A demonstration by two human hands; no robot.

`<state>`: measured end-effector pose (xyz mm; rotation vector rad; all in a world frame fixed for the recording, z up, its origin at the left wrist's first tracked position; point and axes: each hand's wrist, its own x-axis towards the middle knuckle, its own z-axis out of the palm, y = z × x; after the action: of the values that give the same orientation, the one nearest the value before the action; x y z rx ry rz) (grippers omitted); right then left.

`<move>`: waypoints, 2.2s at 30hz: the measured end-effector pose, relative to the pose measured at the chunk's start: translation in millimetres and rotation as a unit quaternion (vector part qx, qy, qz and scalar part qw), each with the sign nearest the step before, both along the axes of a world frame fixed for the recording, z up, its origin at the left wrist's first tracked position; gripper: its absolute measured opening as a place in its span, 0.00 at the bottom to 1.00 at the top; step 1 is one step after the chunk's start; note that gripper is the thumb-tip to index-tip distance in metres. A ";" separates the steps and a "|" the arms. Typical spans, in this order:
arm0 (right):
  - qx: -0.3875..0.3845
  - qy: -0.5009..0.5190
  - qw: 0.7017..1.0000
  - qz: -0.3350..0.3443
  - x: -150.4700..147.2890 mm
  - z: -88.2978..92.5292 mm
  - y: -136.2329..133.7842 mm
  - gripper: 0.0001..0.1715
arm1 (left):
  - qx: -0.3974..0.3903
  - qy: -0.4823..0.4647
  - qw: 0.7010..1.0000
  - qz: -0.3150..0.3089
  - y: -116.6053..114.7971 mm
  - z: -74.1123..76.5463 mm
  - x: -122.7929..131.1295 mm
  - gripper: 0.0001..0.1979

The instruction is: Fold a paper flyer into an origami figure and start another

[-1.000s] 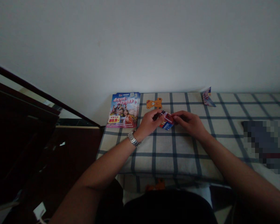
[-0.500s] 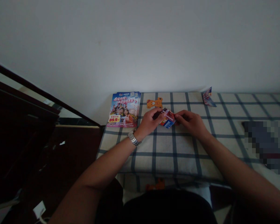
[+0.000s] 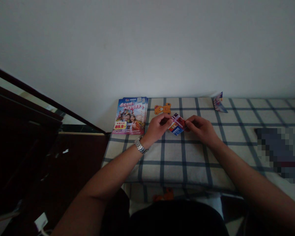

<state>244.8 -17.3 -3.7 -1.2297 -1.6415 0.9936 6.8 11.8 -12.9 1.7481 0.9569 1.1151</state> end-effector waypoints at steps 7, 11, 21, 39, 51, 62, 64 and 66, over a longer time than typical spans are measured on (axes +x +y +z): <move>0.008 -0.058 0.997 0.052 -0.9 3.9 -3.6 0.18 | 0.003 0.034 0.999 0.003 -1.0 2.8 -2.5 0.13; 0.005 -0.034 0.998 0.047 -3.7 7.3 -4.1 0.17 | 0.027 0.071 0.996 -0.039 -5.1 9.2 -0.7 0.12; 0.029 -0.066 0.996 0.060 -4.5 4.7 -5.0 0.17 | 0.015 0.097 0.992 -0.082 -8.2 14.9 1.6 0.10; 0.033 -0.077 0.996 0.035 -4.2 7.5 -4.0 0.19 | 0.002 0.070 0.994 -0.084 -6.4 9.0 2.7 0.12; 0.014 -0.009 1.000 -0.016 -1.2 1.8 -0.4 0.23 | -0.005 0.023 0.998 -0.051 -3.2 5.9 1.2 0.15; 0.033 -0.036 0.998 -0.030 -0.9 1.1 0.2 0.22 | 0.005 0.043 0.998 -0.044 -1.6 8.3 -0.4 0.14; 0.030 -0.028 0.999 -0.026 -1.3 1.1 0.4 0.22 | 0.009 0.045 0.998 -0.042 -1.2 8.4 -1.1 0.13; 0.027 -0.020 0.999 -0.022 -1.9 1.4 0.2 0.22 | 0.012 0.048 0.998 -0.044 -1.1 8.9 -1.7 0.13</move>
<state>242.9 -17.1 -2.3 -1.2510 -1.6548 0.8974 5.1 10.7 -4.0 1.8596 0.9180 0.9969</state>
